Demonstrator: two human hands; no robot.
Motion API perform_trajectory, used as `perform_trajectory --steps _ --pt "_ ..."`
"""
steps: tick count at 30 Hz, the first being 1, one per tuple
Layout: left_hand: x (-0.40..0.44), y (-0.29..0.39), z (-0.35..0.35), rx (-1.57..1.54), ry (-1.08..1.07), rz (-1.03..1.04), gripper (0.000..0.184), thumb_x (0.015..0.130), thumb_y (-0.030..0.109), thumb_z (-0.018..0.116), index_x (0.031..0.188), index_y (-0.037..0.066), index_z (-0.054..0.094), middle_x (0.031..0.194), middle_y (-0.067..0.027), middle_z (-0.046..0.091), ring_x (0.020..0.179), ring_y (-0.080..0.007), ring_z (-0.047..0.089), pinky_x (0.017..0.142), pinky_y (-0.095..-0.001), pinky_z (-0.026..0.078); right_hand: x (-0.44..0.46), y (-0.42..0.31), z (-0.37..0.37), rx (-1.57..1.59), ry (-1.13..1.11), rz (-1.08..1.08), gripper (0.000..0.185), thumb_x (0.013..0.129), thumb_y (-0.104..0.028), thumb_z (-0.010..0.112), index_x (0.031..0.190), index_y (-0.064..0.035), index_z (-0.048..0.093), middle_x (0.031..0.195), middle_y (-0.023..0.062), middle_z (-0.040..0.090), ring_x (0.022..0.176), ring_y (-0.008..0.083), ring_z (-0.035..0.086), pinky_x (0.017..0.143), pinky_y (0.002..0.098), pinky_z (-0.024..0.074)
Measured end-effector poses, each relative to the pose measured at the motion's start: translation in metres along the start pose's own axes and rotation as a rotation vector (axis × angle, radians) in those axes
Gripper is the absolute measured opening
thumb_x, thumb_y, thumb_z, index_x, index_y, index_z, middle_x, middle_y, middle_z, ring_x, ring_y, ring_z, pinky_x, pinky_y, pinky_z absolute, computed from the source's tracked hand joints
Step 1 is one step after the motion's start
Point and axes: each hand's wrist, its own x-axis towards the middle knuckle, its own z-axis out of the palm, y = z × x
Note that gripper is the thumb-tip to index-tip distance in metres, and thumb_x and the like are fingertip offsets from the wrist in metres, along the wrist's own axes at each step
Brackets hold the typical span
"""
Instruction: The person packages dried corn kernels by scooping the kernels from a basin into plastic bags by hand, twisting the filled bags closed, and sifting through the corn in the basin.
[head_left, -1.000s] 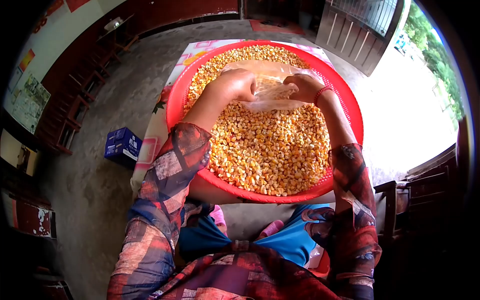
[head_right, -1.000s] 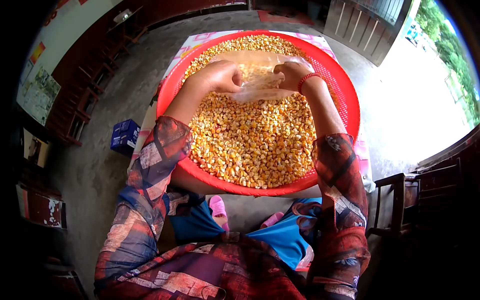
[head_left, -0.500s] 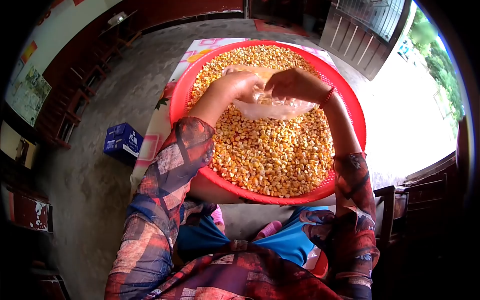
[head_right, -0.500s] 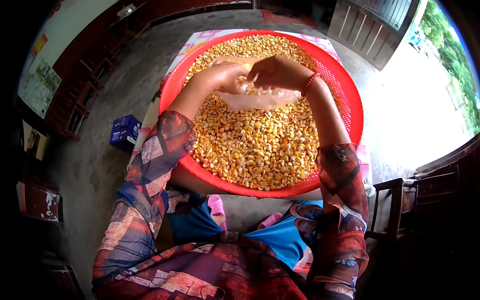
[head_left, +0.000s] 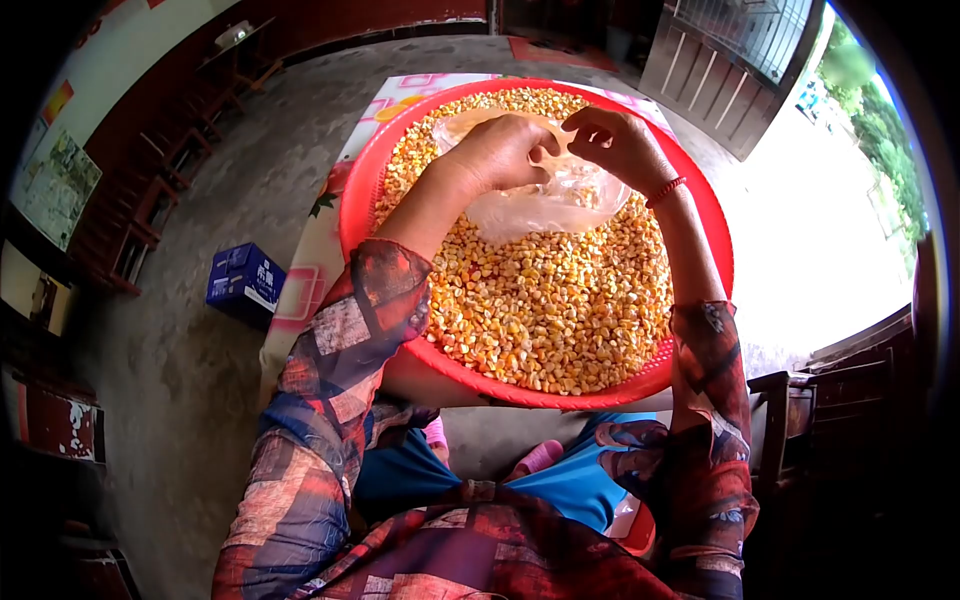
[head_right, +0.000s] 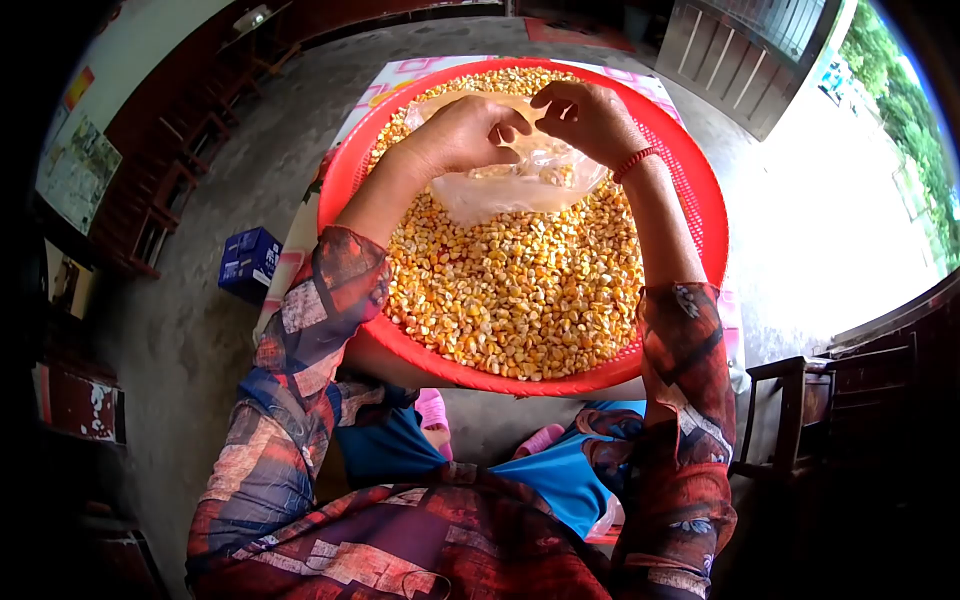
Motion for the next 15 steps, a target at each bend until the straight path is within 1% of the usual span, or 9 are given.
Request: perform_trajectory --steps 1,3,5,7,9,10,12,13,15 --pt "0.0 0.005 0.002 -0.02 0.005 0.024 0.037 0.065 0.017 0.069 0.1 0.005 0.061 0.082 -0.0107 0.063 0.075 -0.0195 0.06 0.07 -0.0284 0.047 0.0 -0.003 0.0 0.004 0.025 -0.007 0.024 0.074 -0.01 0.063 0.097 -0.0056 0.06 0.079 0.0031 0.061 0.069 0.0109 0.058 0.063 0.0246 0.0482" --pt "-0.001 0.006 0.011 -0.011 -0.115 0.028 0.034 0.067 0.018 0.067 0.099 0.009 0.062 0.084 -0.0111 0.063 0.077 -0.0199 0.06 0.071 -0.0302 0.047 -0.004 0.006 0.004 -0.176 -0.106 0.049 0.028 0.071 -0.015 0.067 0.096 -0.0063 0.061 0.082 0.005 0.062 0.072 0.014 0.059 0.065 0.0268 0.0483" --pt "0.0 0.003 0.015 0.06 -0.278 0.077 0.033 0.068 0.018 0.066 0.099 0.008 0.062 0.084 -0.0123 0.063 0.077 -0.0204 0.06 0.072 -0.0302 0.046 -0.012 0.03 0.016 -0.35 -0.359 0.094 0.03 0.067 -0.021 0.068 0.093 -0.0085 0.062 0.083 0.0088 0.063 0.078 0.022 0.061 0.071 0.0319 0.0476" --pt "0.0 0.003 0.017 0.097 -0.338 0.107 0.032 0.069 0.018 0.065 0.099 0.008 0.062 0.085 -0.0127 0.063 0.077 -0.0207 0.06 0.072 -0.0302 0.046 -0.013 0.033 0.012 -0.279 -0.354 -0.012 0.026 0.071 -0.02 0.064 0.094 -0.0084 0.062 0.082 0.0079 0.064 0.073 0.0194 0.061 0.066 0.0306 0.0489" --pt "-0.001 0.003 0.018 -0.01 -0.136 0.058 0.029 0.07 0.016 0.064 0.098 0.007 0.062 0.083 -0.0122 0.063 0.075 -0.0217 0.06 0.071 -0.0302 0.047 -0.011 0.028 0.001 0.026 -0.21 0.205 0.021 0.076 -0.017 0.06 0.095 -0.0088 0.062 0.079 0.0052 0.064 0.065 0.0138 0.06 0.057 0.0276 0.0489" --pt "-0.001 0.004 0.016 -0.009 -0.134 0.059 0.029 0.07 0.016 0.064 0.098 0.007 0.062 0.083 -0.0122 0.063 0.075 -0.0217 0.06 0.071 -0.0302 0.047 -0.01 0.017 -0.006 0.204 -0.061 0.278 0.017 0.078 -0.014 0.058 0.094 -0.0088 0.063 0.076 0.0021 0.063 0.058 0.0086 0.057 0.049 0.0232 0.046" --pt "0.002 0.008 0.013 -0.012 0.178 0.204 0.027 0.071 0.016 0.063 0.097 0.007 0.062 0.083 -0.0109 0.063 0.074 -0.0218 0.061 0.07 -0.0304 0.047 -0.008 0.017 -0.019 0.422 0.248 0.324 0.016 0.08 -0.016 0.057 0.093 -0.0074 0.063 0.074 -0.0004 0.062 0.062 0.0057 0.056 0.051 0.0201 0.0438" --pt "0.003 0.01 0.013 -0.012 0.181 0.205 0.027 0.071 0.016 0.063 0.097 0.007 0.062 0.083 -0.0109 0.063 0.074 -0.0218 0.061 0.07 -0.0304 0.047 -0.009 0.023 -0.025 0.494 0.397 0.318 0.016 0.081 -0.015 0.056 0.091 -0.0062 0.063 0.073 -0.0009 0.062 0.063 0.0054 0.056 0.052 0.0198 0.0434" --pt "0.005 0.014 0.013 -0.036 0.303 0.345 0.025 0.072 0.014 0.063 0.095 0.007 0.062 0.084 -0.0106 0.063 0.075 -0.0217 0.061 0.07 -0.03 0.048 -0.013 0.075 -0.027 0.269 0.536 0.285 0.018 0.08 -0.022 0.056 0.087 -0.0085 0.065 0.073 0.0025 0.064 0.065 0.0126 0.059 0.058 0.0259 0.0459"
